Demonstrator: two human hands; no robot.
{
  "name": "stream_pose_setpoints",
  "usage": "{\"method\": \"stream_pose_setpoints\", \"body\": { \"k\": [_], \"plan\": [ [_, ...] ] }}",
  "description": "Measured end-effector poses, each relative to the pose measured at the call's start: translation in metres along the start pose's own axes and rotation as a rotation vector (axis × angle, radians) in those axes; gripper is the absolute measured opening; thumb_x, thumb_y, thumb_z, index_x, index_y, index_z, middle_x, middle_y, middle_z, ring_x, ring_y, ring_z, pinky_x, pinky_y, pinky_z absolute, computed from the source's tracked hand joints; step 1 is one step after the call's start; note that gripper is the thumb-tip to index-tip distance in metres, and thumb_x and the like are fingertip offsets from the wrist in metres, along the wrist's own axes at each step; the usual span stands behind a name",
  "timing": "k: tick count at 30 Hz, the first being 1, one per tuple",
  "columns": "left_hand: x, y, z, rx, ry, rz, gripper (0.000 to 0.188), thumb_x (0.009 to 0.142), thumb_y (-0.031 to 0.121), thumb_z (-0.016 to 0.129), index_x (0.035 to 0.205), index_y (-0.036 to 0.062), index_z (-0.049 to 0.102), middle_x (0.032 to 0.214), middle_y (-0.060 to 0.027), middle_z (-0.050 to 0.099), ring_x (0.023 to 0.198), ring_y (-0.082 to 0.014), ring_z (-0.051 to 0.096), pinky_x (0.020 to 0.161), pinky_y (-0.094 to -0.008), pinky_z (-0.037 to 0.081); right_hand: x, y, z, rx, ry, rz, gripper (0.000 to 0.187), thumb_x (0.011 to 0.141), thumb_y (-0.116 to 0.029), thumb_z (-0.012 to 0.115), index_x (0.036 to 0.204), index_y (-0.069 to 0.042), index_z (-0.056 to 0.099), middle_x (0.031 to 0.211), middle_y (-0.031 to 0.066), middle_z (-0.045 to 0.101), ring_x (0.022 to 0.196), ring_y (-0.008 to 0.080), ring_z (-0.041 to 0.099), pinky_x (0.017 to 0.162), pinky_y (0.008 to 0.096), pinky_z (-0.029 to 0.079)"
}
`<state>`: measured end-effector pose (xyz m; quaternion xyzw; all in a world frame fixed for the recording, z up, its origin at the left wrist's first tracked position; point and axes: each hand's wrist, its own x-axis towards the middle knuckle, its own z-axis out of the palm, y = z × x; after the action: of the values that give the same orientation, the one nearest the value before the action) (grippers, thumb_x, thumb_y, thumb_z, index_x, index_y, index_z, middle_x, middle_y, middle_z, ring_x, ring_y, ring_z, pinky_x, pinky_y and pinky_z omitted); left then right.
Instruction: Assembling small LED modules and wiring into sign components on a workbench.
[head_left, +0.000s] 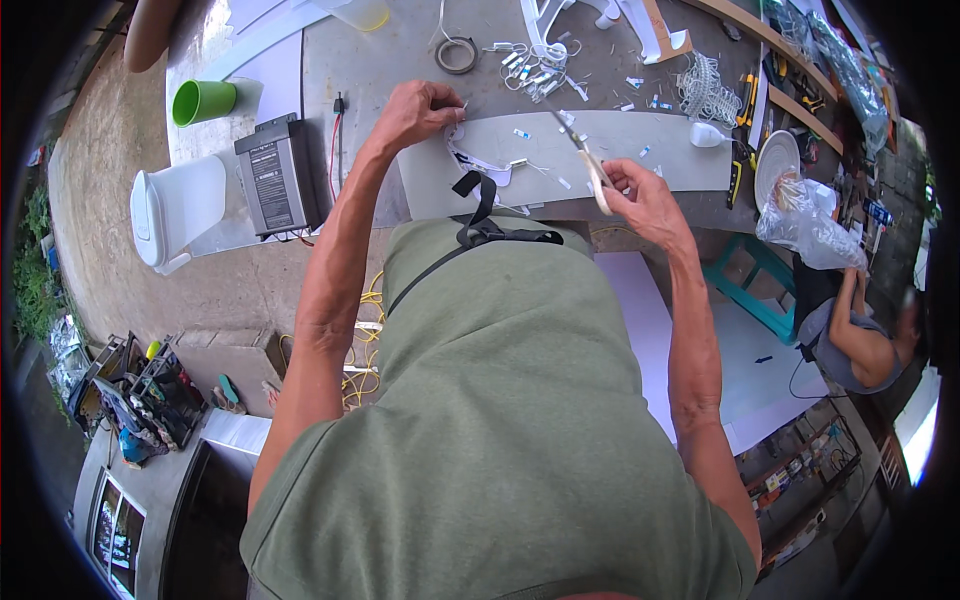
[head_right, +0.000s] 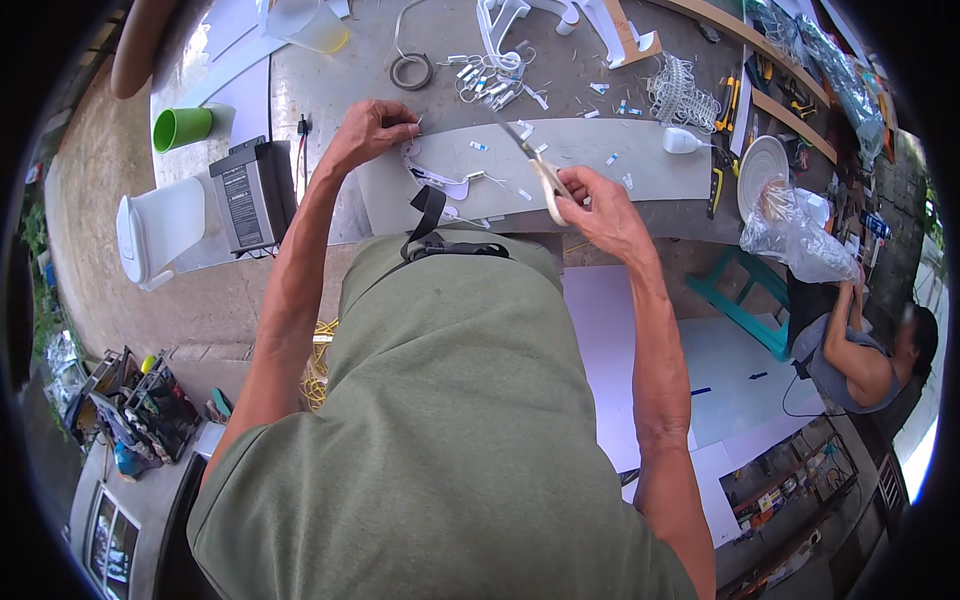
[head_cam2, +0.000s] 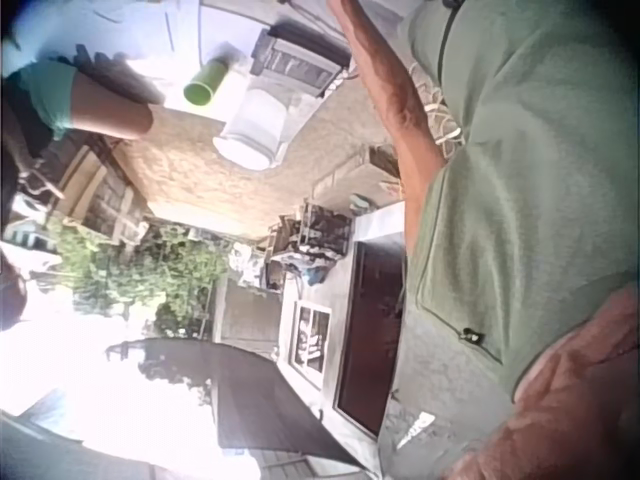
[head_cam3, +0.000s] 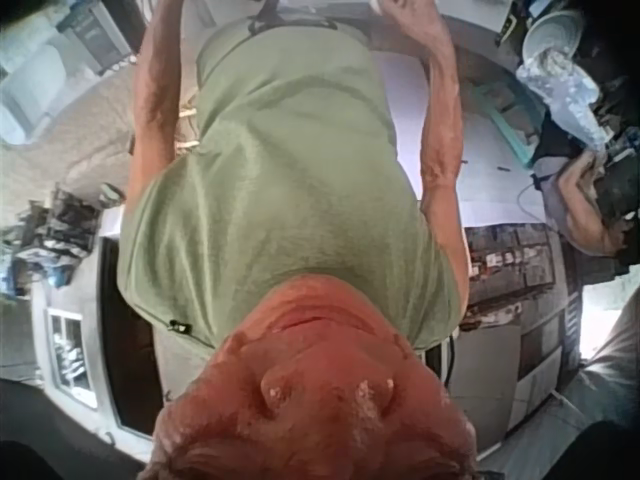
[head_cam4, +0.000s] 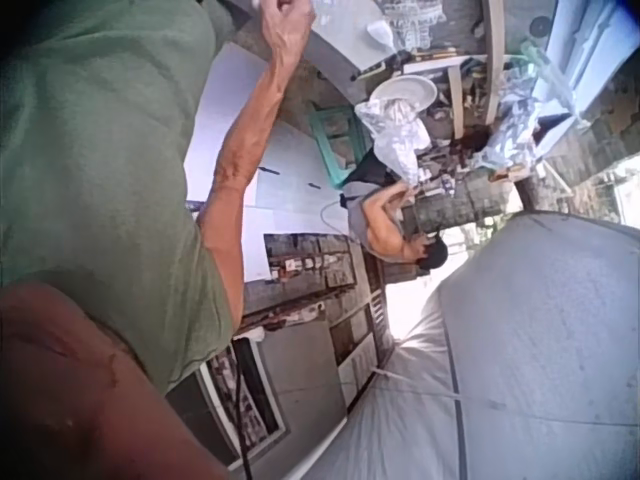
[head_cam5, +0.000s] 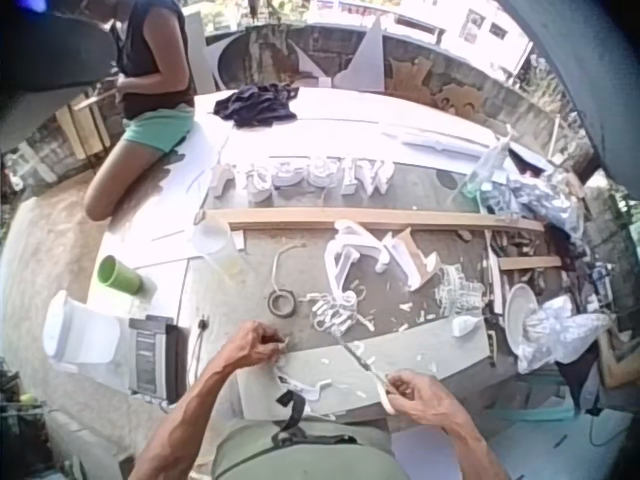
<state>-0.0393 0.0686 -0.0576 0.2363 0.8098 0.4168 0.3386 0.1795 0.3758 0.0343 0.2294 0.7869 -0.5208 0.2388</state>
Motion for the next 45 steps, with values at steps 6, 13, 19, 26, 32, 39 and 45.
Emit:
{"method": "stream_pose_setpoints", "body": {
  "k": [6,13,19,26,32,39,45],
  "plan": [
    [0.002,-0.002,0.001,-0.073,-0.016,-0.011,0.022,0.084,0.014,0.08,0.103,0.0029,0.078,0.085,-0.0081,0.077,0.077,-0.0134,0.07,0.074,-0.0274,0.054,0.002,-0.001,0.043,-0.281,0.006,-0.169,0.047,0.082,-0.032,0.075,0.114,0.002,0.072,0.09,0.0133,0.069,0.08,0.0248,0.066,0.076,0.038,0.053],
    [-0.001,-0.008,0.0,-0.241,-0.021,-0.046,0.018,0.084,0.009,0.081,0.102,0.0036,0.08,0.086,-0.0041,0.076,0.079,-0.0095,0.067,0.073,-0.0252,0.054,0.026,-0.009,0.063,-0.344,0.071,-0.255,0.044,0.082,-0.036,0.073,0.112,-0.003,0.076,0.094,0.0159,0.069,0.088,0.0335,0.068,0.081,0.0442,0.053],
    [0.0,-0.014,0.0,-0.228,-0.05,0.008,0.018,0.09,0.014,0.078,0.103,0.0021,0.078,0.089,0.0006,0.069,0.078,-0.0086,0.059,0.069,-0.0256,0.048,0.04,-0.007,0.068,-0.35,0.095,-0.31,0.04,0.084,-0.033,0.071,0.111,-0.004,0.075,0.095,0.0151,0.07,0.088,0.0341,0.068,0.082,0.0451,0.053],
    [0.001,-0.008,-0.001,-0.31,-0.01,-0.106,0.016,0.086,0.011,0.082,0.1,0.0044,0.08,0.084,-0.0038,0.074,0.076,-0.0109,0.063,0.069,-0.0264,0.052,0.042,-0.007,0.064,-0.367,0.093,-0.294,0.036,0.085,-0.032,0.07,0.108,-0.004,0.075,0.096,0.0145,0.071,0.088,0.034,0.068,0.081,0.045,0.053],
    [0.0,-0.01,0.0,-0.309,-0.001,-0.09,0.017,0.086,0.011,0.082,0.101,0.0027,0.08,0.084,-0.0037,0.074,0.075,-0.0103,0.063,0.068,-0.0254,0.051,0.045,-0.007,0.067,-0.364,0.085,-0.296,0.037,0.086,-0.031,0.07,0.11,-0.005,0.075,0.098,0.0139,0.071,0.09,0.0333,0.069,0.083,0.0443,0.053],
    [0.0,-0.01,0.0,-0.348,-0.026,-0.099,0.019,0.089,0.014,0.079,0.104,0.0019,0.078,0.08,0.0015,0.071,0.072,-0.0049,0.058,0.065,-0.0215,0.045,0.055,-0.007,0.07,-0.4,0.099,-0.328,0.038,0.086,-0.03,0.071,0.114,-0.004,0.075,0.104,0.0129,0.073,0.094,0.0331,0.07,0.086,0.0432,0.054],
    [-0.001,-0.007,0.0,-0.326,-0.008,-0.092,0.019,0.089,0.015,0.08,0.103,0.0023,0.078,0.075,0.004,0.067,0.068,-0.0043,0.053,0.062,-0.0213,0.041,0.059,-0.007,0.067,-0.374,0.067,-0.316,0.04,0.085,-0.032,0.071,0.115,-0.005,0.075,0.107,0.0119,0.073,0.095,0.0326,0.071,0.087,0.042,0.054]
  ]
}}
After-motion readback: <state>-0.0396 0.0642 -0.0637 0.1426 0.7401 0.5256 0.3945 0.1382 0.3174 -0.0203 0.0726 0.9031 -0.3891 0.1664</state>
